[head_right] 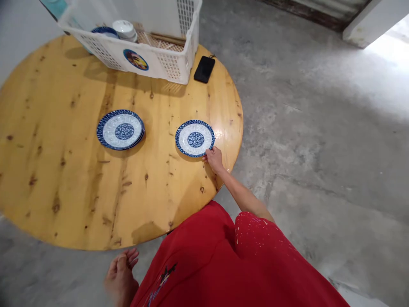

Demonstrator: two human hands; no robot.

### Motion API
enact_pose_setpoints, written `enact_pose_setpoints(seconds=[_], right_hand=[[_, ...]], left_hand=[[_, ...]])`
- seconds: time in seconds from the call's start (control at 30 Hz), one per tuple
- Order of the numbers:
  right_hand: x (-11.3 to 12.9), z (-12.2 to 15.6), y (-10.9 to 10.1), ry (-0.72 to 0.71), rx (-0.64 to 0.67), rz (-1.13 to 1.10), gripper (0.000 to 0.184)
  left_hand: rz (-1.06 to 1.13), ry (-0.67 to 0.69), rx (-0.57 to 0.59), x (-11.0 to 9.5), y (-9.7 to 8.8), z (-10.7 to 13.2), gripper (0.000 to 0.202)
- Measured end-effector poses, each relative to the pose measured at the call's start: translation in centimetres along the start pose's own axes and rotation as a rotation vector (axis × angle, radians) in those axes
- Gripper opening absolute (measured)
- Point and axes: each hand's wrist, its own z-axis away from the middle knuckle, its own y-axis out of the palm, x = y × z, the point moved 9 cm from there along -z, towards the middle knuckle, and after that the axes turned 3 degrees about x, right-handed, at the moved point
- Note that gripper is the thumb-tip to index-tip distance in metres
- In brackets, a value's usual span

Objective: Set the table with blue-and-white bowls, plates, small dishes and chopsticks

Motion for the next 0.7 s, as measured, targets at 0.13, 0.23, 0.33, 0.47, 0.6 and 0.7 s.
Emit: enact_pose_setpoints(seconds=[0.13,0.23,0.33,0.47,0.6,0.7], right_hand=[[0.2,0.3,0.0,0.004,-0.017,-0.001,0.008],[0.3,0.3,0.0,0.01,-0.028,-0.004,0.008],[0.5,0.4,0.0,0.016,-0.026,-0.006,0.011],[0.7,1.7,-0.5,-0.014,0.005,0.028,0.02],[1.8,3.8,-4.3,-0.153,-0.276,0.21,0.021],[4.3,4.9,-4.1,-0.31,-0.384,0.307,0.022]], left_hand=[[0.094,0.004,-0.062,-1.5,-0.5,-0.5,0.013],[0.052,0.016,-0.014,-2.2,-0.5,-1.8,0.015],[0.016,0.052,0.019,-2.5,-1.1,-3.6,0.017],[0.055,0.133,0.032,-3.9,-1.9,-5.8,0.02],[0.099,0.232,0.057,-9.0,-1.7,-7.7,0.027],[0.017,0.336,0.109,-15.0,-0.8,-9.4,0.035]])
